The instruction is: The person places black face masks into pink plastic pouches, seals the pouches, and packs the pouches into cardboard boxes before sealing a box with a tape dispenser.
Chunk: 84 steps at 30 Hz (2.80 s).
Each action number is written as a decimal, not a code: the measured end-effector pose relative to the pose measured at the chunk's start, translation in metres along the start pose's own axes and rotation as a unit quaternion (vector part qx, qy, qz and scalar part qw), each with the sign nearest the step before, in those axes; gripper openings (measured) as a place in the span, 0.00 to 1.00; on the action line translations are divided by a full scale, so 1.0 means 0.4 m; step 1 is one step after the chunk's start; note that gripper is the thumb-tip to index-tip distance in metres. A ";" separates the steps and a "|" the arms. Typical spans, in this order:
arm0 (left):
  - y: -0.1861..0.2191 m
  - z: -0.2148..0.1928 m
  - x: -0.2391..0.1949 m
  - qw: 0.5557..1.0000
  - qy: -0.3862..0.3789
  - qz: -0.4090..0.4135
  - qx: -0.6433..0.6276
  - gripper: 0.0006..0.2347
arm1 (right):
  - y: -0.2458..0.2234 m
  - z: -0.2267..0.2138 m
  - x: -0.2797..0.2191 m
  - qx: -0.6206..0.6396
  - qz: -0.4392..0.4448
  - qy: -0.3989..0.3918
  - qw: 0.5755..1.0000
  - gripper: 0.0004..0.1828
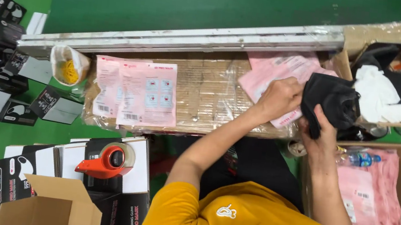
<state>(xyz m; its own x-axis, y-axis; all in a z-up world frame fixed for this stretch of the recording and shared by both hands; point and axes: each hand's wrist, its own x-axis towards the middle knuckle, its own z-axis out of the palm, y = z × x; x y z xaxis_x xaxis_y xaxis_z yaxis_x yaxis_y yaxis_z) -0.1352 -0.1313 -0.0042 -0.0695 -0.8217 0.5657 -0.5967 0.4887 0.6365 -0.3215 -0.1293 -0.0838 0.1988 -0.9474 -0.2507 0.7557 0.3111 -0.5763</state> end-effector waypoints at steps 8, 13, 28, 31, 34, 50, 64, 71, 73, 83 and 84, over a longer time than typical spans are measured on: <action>0.107 -0.132 -0.002 0.978 0.091 -0.146 -0.115 0.29 | -0.146 0.328 -0.113 -0.672 -0.449 -0.101 0.580 0.18; 0.113 -0.130 -0.006 0.932 0.083 -0.107 -0.337 0.28 | -0.196 0.263 -0.062 -0.639 -0.393 -0.236 0.618 0.21; 0.074 -0.277 -0.033 0.968 -0.109 -0.091 -0.207 0.26 | -0.239 0.310 -0.034 -0.594 -0.102 -0.380 0.701 0.21; 0.052 -0.250 -0.066 0.943 -0.117 -0.177 -0.255 0.22 | -0.205 0.294 -0.042 -0.699 -0.074 -0.373 0.605 0.14; 0.057 -0.251 -0.120 0.942 -0.104 -0.215 -0.236 0.19 | -0.206 0.372 -0.105 -0.821 -0.023 -0.367 0.437 0.07; 0.107 -0.224 -0.124 0.990 0.118 -0.038 -0.062 0.05 | -0.180 0.388 -0.139 -0.705 -0.386 -0.340 0.489 0.09; 0.071 -0.526 -0.157 0.994 0.033 -0.096 -0.026 0.05 | -0.032 0.466 -0.072 -0.691 -0.347 -0.394 0.496 0.09; 0.062 -0.580 -0.256 0.928 0.212 -0.144 0.272 0.19 | 0.336 0.522 0.110 -0.705 -0.139 -0.396 0.572 0.13; 0.000 -0.493 -0.323 0.905 0.180 -0.149 0.356 0.19 | 0.377 0.556 0.127 -0.737 -0.010 -0.362 0.570 0.14; -0.240 -0.474 -0.457 0.853 -0.003 -0.197 0.484 0.22 | -0.114 0.602 0.507 -0.776 -0.431 -0.296 0.353 0.29; -0.252 -0.498 -0.449 0.845 0.004 -0.208 0.492 0.21 | -0.170 0.547 0.618 -0.857 -0.307 -0.290 0.296 0.17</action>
<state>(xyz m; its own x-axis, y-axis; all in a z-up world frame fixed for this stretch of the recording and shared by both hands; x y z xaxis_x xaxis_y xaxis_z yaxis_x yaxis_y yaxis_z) 0.0968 0.0253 -0.0653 0.3122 -0.8588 0.4062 -0.9449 -0.3251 0.0387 -0.1872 -0.4010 0.0637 0.8015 -0.5634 0.2003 -0.5664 -0.8227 -0.0477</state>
